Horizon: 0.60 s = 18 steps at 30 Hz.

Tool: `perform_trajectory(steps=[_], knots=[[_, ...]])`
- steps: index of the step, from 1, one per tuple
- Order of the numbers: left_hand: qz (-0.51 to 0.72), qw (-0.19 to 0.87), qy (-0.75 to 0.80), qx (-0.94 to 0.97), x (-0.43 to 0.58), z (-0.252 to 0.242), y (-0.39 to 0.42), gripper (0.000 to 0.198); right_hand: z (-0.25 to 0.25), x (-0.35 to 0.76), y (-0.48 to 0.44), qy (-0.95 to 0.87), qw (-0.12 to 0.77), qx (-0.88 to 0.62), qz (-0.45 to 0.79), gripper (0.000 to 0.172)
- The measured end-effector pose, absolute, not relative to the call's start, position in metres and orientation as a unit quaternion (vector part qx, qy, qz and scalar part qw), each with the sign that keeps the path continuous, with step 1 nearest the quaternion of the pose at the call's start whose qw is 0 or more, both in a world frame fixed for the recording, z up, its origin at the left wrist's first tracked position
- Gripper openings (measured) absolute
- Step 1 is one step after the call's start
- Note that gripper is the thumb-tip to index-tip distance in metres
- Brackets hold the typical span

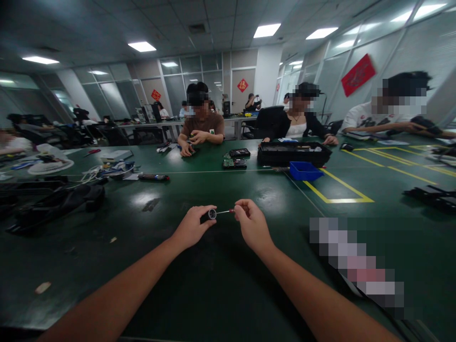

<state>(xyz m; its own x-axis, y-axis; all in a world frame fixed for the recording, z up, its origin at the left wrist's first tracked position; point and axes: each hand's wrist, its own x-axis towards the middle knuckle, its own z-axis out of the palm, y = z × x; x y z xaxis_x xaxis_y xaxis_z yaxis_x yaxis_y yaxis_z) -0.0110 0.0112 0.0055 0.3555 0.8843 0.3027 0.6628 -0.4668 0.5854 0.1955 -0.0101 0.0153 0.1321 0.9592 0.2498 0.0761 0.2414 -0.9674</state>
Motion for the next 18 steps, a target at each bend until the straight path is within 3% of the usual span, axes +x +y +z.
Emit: perform_trajectory(steps=[6,18], knots=[[0.281,0.167,0.468,0.821,-0.011,0.007,0.013,0.038,0.004,0.199,0.005,-0.344,0.61,-0.438,0.564,0.026],[0.249,0.188,0.473,0.824,-0.012,0.006,0.011,0.035,-0.001,0.198,0.005,-0.441,0.619,-0.457,0.462,0.033]])
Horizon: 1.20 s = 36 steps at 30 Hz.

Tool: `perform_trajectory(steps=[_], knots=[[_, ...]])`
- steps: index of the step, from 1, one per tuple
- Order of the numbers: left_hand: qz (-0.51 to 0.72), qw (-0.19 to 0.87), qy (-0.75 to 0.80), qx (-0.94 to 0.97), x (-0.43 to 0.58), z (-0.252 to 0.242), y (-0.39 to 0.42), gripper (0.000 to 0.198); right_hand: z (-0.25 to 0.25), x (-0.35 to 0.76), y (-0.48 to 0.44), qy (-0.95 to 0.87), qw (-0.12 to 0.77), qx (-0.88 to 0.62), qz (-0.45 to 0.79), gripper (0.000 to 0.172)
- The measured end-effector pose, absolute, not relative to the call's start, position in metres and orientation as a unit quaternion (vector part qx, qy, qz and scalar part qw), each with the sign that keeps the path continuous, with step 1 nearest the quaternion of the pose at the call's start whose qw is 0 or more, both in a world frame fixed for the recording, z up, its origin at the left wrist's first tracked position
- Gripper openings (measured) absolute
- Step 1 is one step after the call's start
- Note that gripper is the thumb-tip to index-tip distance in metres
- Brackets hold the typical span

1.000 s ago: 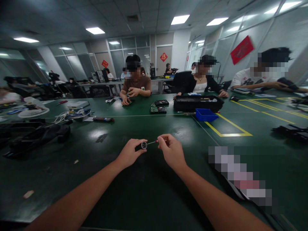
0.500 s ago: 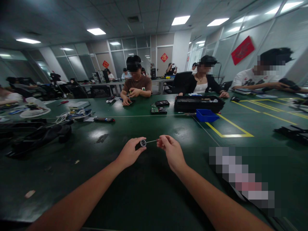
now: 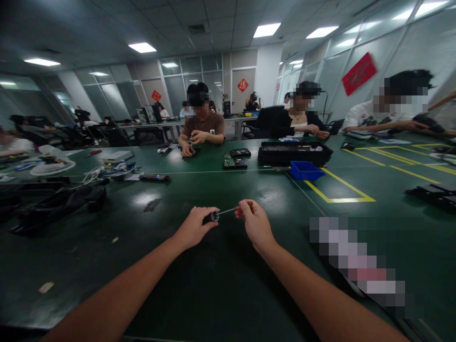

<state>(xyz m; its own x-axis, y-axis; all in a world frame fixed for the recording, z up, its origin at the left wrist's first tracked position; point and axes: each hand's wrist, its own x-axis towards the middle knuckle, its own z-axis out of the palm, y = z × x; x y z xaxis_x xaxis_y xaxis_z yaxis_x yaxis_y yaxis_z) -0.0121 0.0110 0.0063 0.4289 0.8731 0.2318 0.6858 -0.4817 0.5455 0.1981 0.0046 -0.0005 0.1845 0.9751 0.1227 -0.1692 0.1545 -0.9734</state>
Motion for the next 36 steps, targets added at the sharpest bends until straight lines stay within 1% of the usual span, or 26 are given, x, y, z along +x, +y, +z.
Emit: perform_trajectory(steps=[3,7,18,20,24,25,29,33,36], knots=[[0.252,0.191,0.467,0.826,-0.011,0.008,0.01,0.033,0.003,0.198,0.002,-0.456,0.611,-0.465,0.449,0.034],[0.261,0.186,0.471,0.822,-0.013,0.006,0.012,0.035,0.009,0.199,0.0,-0.475,0.599,-0.479,0.431,0.035],[0.274,0.189,0.469,0.818,-0.014,0.008,0.012,0.037,0.01,0.196,0.0,-0.448,0.602,-0.471,0.464,0.04],[0.271,0.185,0.468,0.82,-0.014,0.008,0.012,0.038,0.014,0.197,-0.002,-0.467,0.594,-0.481,0.445,0.039],[0.266,0.181,0.47,0.822,-0.015,0.007,0.013,0.039,0.023,0.199,-0.009,-0.555,0.524,-0.535,0.362,0.036],[0.264,0.18,0.469,0.824,-0.016,0.007,0.013,0.039,0.025,0.2,-0.01,-0.568,0.522,-0.528,0.355,0.035],[0.258,0.175,0.466,0.828,-0.016,0.008,0.012,0.039,0.027,0.198,-0.015,-0.592,0.532,-0.473,0.377,0.029],[0.249,0.178,0.469,0.828,-0.015,0.008,0.011,0.038,0.023,0.196,-0.014,-0.603,0.516,-0.5,0.347,0.034],[0.257,0.179,0.466,0.828,-0.015,0.007,0.012,0.039,0.019,0.195,-0.012,-0.576,0.551,-0.496,0.346,0.028]])
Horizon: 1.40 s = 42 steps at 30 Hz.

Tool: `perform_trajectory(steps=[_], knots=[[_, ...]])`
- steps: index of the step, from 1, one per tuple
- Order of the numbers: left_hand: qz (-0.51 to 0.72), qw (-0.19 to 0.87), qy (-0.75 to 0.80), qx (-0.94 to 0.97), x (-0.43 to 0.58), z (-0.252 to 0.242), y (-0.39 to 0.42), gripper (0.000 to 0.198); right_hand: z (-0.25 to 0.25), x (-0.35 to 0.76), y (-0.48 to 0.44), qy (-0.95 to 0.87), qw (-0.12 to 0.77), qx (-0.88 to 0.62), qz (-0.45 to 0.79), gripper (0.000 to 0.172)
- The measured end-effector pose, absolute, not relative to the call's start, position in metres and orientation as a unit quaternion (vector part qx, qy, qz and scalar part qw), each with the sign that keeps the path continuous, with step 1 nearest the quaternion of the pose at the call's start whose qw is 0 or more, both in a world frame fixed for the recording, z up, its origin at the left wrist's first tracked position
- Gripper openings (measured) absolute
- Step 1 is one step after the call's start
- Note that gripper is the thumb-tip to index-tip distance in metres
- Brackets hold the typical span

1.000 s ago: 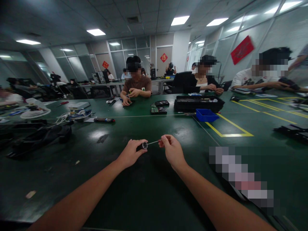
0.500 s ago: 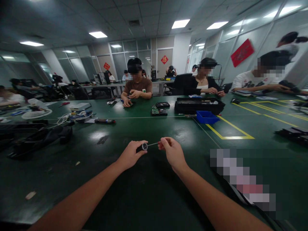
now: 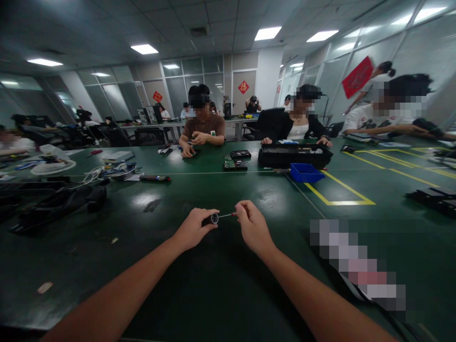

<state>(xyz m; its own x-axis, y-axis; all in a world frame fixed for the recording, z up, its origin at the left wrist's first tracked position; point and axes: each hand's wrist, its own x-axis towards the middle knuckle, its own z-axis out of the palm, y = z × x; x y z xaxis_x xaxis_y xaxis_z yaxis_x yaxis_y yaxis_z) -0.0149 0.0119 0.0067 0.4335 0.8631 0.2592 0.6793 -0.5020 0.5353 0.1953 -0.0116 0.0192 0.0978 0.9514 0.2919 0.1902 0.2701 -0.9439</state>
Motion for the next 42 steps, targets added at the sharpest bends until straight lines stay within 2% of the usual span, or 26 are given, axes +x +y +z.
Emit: perform_trajectory(steps=[5,9,16,28,34,39,42], knots=[[0.294,0.167,0.479,0.81,-0.016,0.006,0.012,0.042,0.014,0.193,-0.004,-0.455,0.614,-0.435,0.477,0.025],[0.284,0.157,0.476,0.818,-0.018,0.007,0.014,0.04,0.008,0.197,0.005,-0.332,0.607,-0.42,0.587,0.023],[0.247,0.166,0.495,0.816,-0.021,0.002,0.019,0.038,-0.001,0.198,0.009,-0.377,0.633,-0.436,0.516,0.03],[0.255,0.172,0.473,0.826,-0.017,0.008,0.012,0.04,0.005,0.195,0.002,-0.459,0.605,-0.459,0.462,0.036],[0.257,0.166,0.478,0.824,-0.017,0.009,0.012,0.04,0.016,0.2,-0.004,-0.567,0.538,-0.503,0.368,0.033],[0.256,0.155,0.47,0.83,-0.018,0.006,0.013,0.039,0.017,0.199,-0.01,-0.603,0.535,-0.477,0.351,0.026],[0.243,0.151,0.476,0.832,-0.018,0.004,0.012,0.038,0.014,0.197,-0.01,-0.607,0.512,-0.514,0.326,0.031]])
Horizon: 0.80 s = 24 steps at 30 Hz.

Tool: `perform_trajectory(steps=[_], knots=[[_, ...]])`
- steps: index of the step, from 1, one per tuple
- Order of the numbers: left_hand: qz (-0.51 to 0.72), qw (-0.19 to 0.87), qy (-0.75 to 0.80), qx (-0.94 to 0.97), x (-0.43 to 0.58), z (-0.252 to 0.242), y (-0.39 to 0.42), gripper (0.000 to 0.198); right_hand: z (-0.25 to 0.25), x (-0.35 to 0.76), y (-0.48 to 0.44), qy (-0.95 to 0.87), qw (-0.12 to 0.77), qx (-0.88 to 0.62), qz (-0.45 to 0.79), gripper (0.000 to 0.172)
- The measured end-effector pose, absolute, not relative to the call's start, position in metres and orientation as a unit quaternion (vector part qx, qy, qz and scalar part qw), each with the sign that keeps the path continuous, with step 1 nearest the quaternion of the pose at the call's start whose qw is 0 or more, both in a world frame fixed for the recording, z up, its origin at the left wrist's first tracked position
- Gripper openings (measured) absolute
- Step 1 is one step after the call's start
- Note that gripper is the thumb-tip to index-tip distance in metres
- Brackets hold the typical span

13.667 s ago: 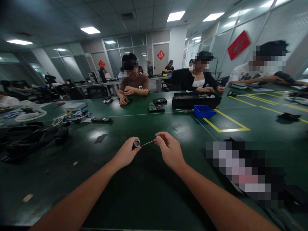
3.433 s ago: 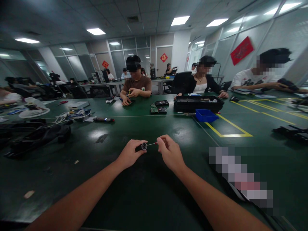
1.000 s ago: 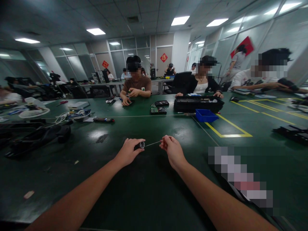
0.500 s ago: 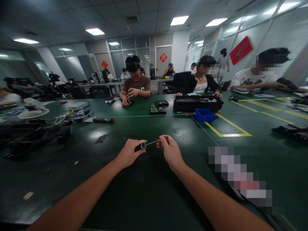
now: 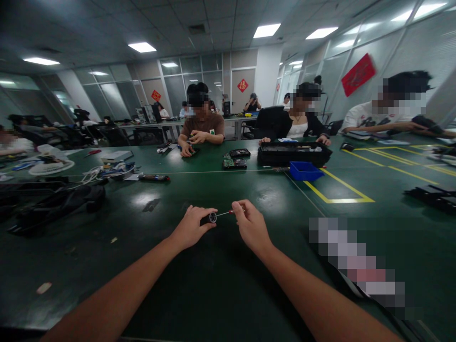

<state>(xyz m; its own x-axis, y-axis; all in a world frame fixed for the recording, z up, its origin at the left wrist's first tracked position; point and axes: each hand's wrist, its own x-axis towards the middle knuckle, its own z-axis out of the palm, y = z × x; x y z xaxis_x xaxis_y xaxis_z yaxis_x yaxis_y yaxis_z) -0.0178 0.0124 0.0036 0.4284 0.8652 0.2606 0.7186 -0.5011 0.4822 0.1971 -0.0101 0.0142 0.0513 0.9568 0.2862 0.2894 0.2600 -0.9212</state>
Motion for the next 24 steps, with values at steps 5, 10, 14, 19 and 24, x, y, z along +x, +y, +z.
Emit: perform_trajectory(steps=[5,10,14,19,24], knots=[[0.252,0.144,0.495,0.819,-0.015,0.005,0.012,0.038,0.01,0.193,-0.005,-0.526,0.579,-0.485,0.39,0.026],[0.277,0.135,0.475,0.824,-0.017,0.012,0.014,0.039,0.008,0.194,0.004,-0.349,0.606,-0.405,0.588,0.022],[0.24,0.154,0.487,0.826,-0.023,0.01,0.017,0.037,0.005,0.199,0.01,-0.302,0.604,-0.441,0.591,0.02],[0.227,0.156,0.496,0.823,-0.025,0.006,0.019,0.038,-0.002,0.199,0.01,-0.375,0.618,-0.444,0.529,0.026],[0.219,0.151,0.487,0.832,-0.021,0.006,0.018,0.037,-0.002,0.196,0.007,-0.441,0.609,-0.449,0.482,0.033]])
